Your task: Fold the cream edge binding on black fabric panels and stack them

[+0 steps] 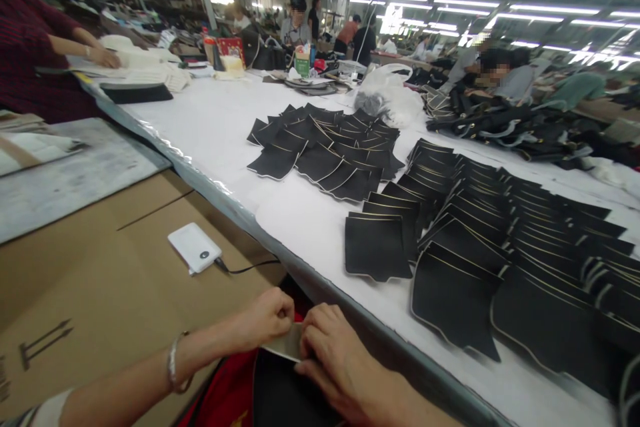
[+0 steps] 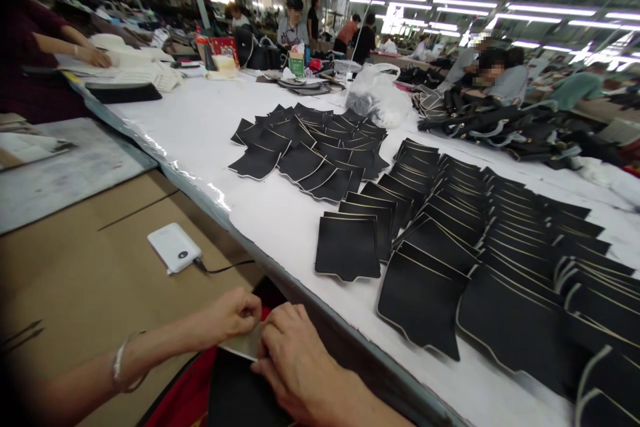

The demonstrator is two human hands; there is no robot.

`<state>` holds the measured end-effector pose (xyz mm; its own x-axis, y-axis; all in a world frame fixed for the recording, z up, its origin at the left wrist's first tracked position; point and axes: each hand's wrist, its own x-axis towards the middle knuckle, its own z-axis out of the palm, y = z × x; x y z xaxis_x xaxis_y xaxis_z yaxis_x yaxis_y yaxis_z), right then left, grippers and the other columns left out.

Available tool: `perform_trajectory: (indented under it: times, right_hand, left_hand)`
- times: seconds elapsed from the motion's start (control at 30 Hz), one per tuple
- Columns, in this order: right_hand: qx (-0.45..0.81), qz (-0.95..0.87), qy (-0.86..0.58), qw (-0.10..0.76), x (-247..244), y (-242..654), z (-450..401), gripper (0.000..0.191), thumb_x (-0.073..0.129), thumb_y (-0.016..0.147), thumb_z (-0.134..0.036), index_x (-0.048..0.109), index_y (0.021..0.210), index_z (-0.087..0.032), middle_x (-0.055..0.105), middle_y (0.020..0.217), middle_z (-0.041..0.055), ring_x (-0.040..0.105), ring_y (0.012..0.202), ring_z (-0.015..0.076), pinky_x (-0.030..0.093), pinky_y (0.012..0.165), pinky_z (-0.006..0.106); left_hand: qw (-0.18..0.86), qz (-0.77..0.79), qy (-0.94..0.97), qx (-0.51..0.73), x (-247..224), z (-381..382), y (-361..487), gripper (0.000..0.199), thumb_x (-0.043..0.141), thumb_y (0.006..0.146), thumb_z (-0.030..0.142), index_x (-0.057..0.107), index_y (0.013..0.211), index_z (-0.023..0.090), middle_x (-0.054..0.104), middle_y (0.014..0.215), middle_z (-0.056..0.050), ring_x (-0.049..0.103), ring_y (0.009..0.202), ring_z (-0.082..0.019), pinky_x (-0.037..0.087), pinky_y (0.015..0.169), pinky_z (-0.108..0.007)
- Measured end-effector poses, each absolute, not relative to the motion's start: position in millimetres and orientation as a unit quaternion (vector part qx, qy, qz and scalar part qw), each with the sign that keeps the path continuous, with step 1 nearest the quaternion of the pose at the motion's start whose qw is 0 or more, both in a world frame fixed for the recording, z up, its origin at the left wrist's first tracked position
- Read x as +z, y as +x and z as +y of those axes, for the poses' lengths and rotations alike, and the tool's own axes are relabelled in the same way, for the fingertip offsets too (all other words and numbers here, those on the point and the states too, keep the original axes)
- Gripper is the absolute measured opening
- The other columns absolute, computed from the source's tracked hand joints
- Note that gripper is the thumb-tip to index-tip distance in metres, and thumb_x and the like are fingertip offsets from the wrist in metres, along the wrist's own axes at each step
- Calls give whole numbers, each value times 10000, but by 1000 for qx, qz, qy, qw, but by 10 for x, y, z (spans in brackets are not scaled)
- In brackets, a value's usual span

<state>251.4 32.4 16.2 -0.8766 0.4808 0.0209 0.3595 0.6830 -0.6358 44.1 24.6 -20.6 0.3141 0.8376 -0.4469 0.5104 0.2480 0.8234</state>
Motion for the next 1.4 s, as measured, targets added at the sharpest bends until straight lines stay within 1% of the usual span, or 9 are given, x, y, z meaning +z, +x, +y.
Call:
perform_trajectory:
  times: [0.13,0.23,0.33,0.47,0.73,0.97,1.1,1.23,1.4]
  right_hand:
    - [326,-918,-192,123,191,2540,236,152,633,849,-176,485,840,-207,585,996,42,510,995,216,398,976,422]
    - [341,-900,-227,148,145,2549,263,143,579,876,-115,471,873,-209,565,1126,56,496,1106,204,320,1103,440]
    - [360,-881,-274,141,63,2553,312,114,532,919,-129,465,881,-213,561,1130,58,510,1066,193,427,1008,384]
    - [390,-863,-297,123,-25,2533,344,101,512,947,-169,463,872,-214,585,1022,36,538,924,179,480,850,340]
    - [385,-863,-306,111,-11,2465,376,123,546,933,-136,481,857,-208,591,912,4,523,817,156,431,753,293]
    - [381,-860,-322,107,-42,2469,373,95,558,930,-157,510,862,-202,582,846,-3,518,756,147,411,694,273]
    - [366,-867,-320,108,-76,2459,377,104,547,941,-174,498,851,-196,584,829,5,520,746,152,407,687,275]
    - [341,-876,-326,104,-124,2440,355,115,527,943,-176,478,842,-199,571,812,8,510,731,161,400,674,281]
    - [360,-865,-326,130,-158,2494,351,127,570,919,-179,482,830,-205,575,807,-3,517,744,161,408,681,276]
  left_hand:
    - [524,561,624,143,-215,268,385,144,487,668,186,619,637,140,475,574,34,386,576,-115,258,534,-224]
    - [544,523,638,153,-98,229,374,260,490,821,317,622,679,143,472,604,33,410,611,-121,300,568,-217]
    - [544,513,641,171,24,122,311,416,395,935,451,658,819,150,563,723,7,491,702,-146,357,642,-220]
    - [521,543,644,137,68,-57,214,270,619,846,406,701,995,197,668,890,-9,573,801,-174,380,690,-216]
    - [481,549,667,149,39,-107,285,232,532,900,291,734,855,185,691,829,-15,619,785,-162,386,714,-222]
    - [547,518,632,182,7,-59,292,202,566,843,250,751,896,190,723,885,-9,632,865,-182,417,781,-224]
    - [497,519,677,158,14,-52,350,232,522,869,186,733,955,227,699,924,1,613,909,-172,393,834,-234]
    - [433,531,713,151,-31,-58,475,205,516,906,230,706,834,199,640,860,-24,577,869,-179,391,809,-256]
    - [457,527,695,175,-114,-51,551,244,500,915,269,710,817,194,637,843,-30,578,847,-178,408,798,-256]
